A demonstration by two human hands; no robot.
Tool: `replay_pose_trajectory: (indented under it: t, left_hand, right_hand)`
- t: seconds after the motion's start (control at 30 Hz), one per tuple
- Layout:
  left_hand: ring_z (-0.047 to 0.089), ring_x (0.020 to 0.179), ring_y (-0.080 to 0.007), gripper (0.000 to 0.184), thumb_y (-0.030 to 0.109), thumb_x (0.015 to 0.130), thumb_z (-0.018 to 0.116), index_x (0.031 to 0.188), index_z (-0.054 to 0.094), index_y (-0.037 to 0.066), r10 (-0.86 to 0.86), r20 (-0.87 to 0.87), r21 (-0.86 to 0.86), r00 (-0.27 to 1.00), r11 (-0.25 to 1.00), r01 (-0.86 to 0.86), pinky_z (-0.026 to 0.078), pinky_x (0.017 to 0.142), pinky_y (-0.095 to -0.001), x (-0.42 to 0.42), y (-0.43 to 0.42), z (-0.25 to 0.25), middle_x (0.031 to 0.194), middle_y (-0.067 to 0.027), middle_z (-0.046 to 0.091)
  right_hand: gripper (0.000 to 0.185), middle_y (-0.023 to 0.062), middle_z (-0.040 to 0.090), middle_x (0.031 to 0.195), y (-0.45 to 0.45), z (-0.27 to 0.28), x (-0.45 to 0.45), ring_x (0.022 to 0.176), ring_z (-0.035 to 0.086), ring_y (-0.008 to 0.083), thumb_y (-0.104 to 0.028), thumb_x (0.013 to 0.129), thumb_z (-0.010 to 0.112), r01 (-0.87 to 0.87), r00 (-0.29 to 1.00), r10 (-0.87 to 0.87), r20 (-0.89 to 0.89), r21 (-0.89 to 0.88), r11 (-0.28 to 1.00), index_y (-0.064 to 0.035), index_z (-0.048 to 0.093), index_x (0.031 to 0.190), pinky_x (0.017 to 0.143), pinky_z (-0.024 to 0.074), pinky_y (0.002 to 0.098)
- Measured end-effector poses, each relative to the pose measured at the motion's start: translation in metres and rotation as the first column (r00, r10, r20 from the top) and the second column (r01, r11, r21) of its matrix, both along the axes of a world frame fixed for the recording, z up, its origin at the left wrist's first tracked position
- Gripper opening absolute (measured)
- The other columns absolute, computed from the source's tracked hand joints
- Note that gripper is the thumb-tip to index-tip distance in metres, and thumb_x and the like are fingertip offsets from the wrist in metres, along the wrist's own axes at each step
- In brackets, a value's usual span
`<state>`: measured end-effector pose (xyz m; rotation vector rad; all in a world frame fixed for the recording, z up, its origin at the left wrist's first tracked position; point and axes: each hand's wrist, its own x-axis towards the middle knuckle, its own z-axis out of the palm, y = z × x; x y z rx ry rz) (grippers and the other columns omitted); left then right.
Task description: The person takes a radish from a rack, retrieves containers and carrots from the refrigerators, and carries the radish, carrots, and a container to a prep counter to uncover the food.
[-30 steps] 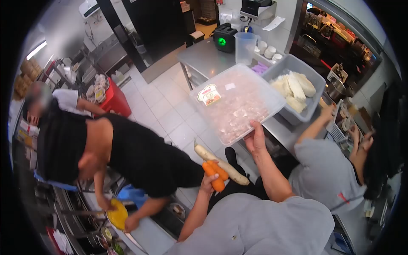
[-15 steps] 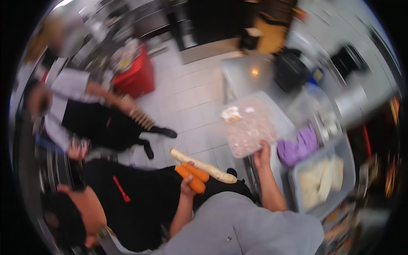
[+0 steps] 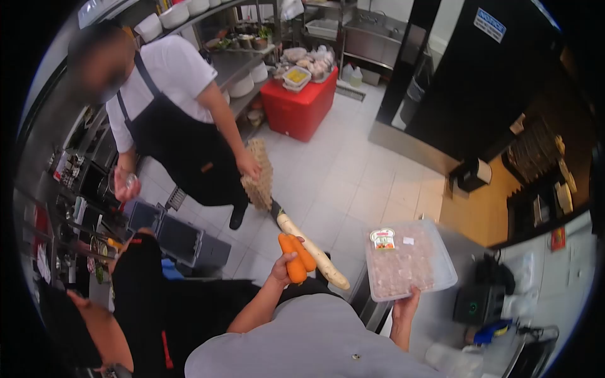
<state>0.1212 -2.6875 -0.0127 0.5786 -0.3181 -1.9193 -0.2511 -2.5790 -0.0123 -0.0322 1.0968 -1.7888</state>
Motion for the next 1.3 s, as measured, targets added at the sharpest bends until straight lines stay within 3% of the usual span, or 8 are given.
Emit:
replay_pose_trajectory:
  t: [0.37, 0.6, 0.77, 0.87, 0.93, 1.07, 1.13, 1.3]
  left_hand:
    - [0.058, 0.104, -0.0257, 0.057, 0.026, 0.083, 0.065, 0.134, 0.044, 0.009, 0.281, 0.038, -0.183, 0.959, 0.945, -0.27, 0.05, 0.092, -0.0411, 0.003, -0.324, 0.043, 0.112, -0.0112, 0.053]
    - [0.058, 0.103, -0.0264, 0.05, 0.026, 0.085, 0.063, 0.129, 0.05, 0.006, 0.623, 0.053, -0.149, 0.78, 0.778, -0.611, 0.05, 0.093, -0.0432, 0.057, -0.512, 0.025, 0.11, -0.0112, 0.056]
    - [0.058, 0.103, -0.0279, 0.044, 0.025, 0.086, 0.064, 0.125, 0.054, 0.007, 0.776, 0.145, -0.082, 0.614, 0.628, -0.774, 0.05, 0.092, -0.0461, 0.127, -0.617, 0.038, 0.11, -0.0105, 0.056]
    - [0.058, 0.102, -0.0276, 0.044, 0.026, 0.087, 0.064, 0.125, 0.054, 0.008, 0.793, 0.216, -0.074, 0.57, 0.595, -0.8, 0.05, 0.091, -0.0461, 0.192, -0.668, 0.045, 0.109, -0.0098, 0.056]
    - [0.059, 0.1, -0.0271, 0.043, 0.027, 0.086, 0.065, 0.124, 0.055, 0.008, 0.792, 0.267, -0.107, 0.548, 0.59, -0.8, 0.052, 0.088, -0.0456, 0.239, -0.705, 0.057, 0.107, -0.0091, 0.056]
    - [0.059, 0.095, -0.0244, 0.042, 0.028, 0.084, 0.07, 0.119, 0.056, 0.01, 0.774, 0.391, -0.125, 0.498, 0.58, -0.805, 0.054, 0.08, -0.0438, 0.349, -0.785, 0.091, 0.103, -0.0069, 0.056]
    - [0.06, 0.089, -0.0217, 0.041, 0.029, 0.081, 0.073, 0.114, 0.057, 0.011, 0.656, 0.573, -0.123, 0.492, 0.662, -0.739, 0.054, 0.076, -0.0418, 0.44, -0.841, 0.099, 0.098, -0.005, 0.056]
    - [0.061, 0.075, -0.0195, 0.045, 0.029, 0.074, 0.078, 0.109, 0.056, 0.01, 0.524, 0.69, -0.076, 0.499, 0.738, -0.671, 0.054, 0.069, -0.0397, 0.588, -0.963, 0.119, 0.09, -0.004, 0.057]
  right_hand:
    - [0.054, 0.0104, 0.057, 0.123, -0.321, -0.008, -0.046, 0.113, 0.058, 0.0265, -0.021, 0.083, 0.061, -0.155, 0.988, 0.154, -0.026, -0.041, 0.987, -0.0064, 0.047, 0.133, 0.095, 0.0507, 0.043]
    - [0.059, 0.011, 0.053, 0.127, -0.572, -0.052, -0.054, 0.12, 0.053, 0.0284, -0.018, 0.083, 0.057, -0.318, 0.944, 0.32, -0.086, 0.037, 0.947, -0.0058, 0.04, 0.137, 0.099, 0.0473, 0.0469]
    - [0.056, 0.0106, 0.052, 0.127, -0.759, -0.026, -0.015, 0.118, 0.054, 0.0274, -0.013, 0.084, 0.055, -0.516, 0.853, 0.52, -0.042, 0.074, 0.853, -0.0071, 0.039, 0.138, 0.096, 0.0499, 0.0475]
    - [0.055, 0.0113, 0.052, 0.127, -0.857, -0.026, 0.011, 0.118, 0.054, 0.0268, -0.012, 0.085, 0.055, -0.618, 0.786, 0.619, -0.017, 0.035, 0.786, -0.0073, 0.04, 0.137, 0.095, 0.0508, 0.0458]
    - [0.053, 0.0116, 0.055, 0.125, -0.913, -0.01, 0.048, 0.118, 0.055, 0.0274, -0.018, 0.086, 0.056, -0.628, 0.773, 0.62, -0.137, -0.023, 0.778, -0.0048, 0.043, 0.136, 0.098, 0.0484, 0.0456]
    - [0.051, 0.0109, 0.056, 0.125, -1.0, 0.016, 0.125, 0.115, 0.057, 0.0264, -0.016, 0.085, 0.057, -0.707, 0.705, 0.694, -0.147, -0.073, 0.703, -0.0031, 0.044, 0.133, 0.095, 0.0503, 0.0446]
    - [0.049, 0.0102, 0.058, 0.123, -1.049, 0.026, 0.192, 0.114, 0.058, 0.0268, -0.018, 0.084, 0.058, -0.724, 0.689, 0.724, -0.043, -0.095, 0.683, -0.0023, 0.048, 0.13, 0.098, 0.0482, 0.0452]
    - [0.05, 0.0102, 0.059, 0.123, -1.121, 0.052, 0.324, 0.117, 0.056, 0.0273, -0.026, 0.082, 0.061, -0.701, 0.711, 0.703, 0.013, -0.074, 0.709, -0.0042, 0.052, 0.126, 0.102, 0.044, 0.0449]
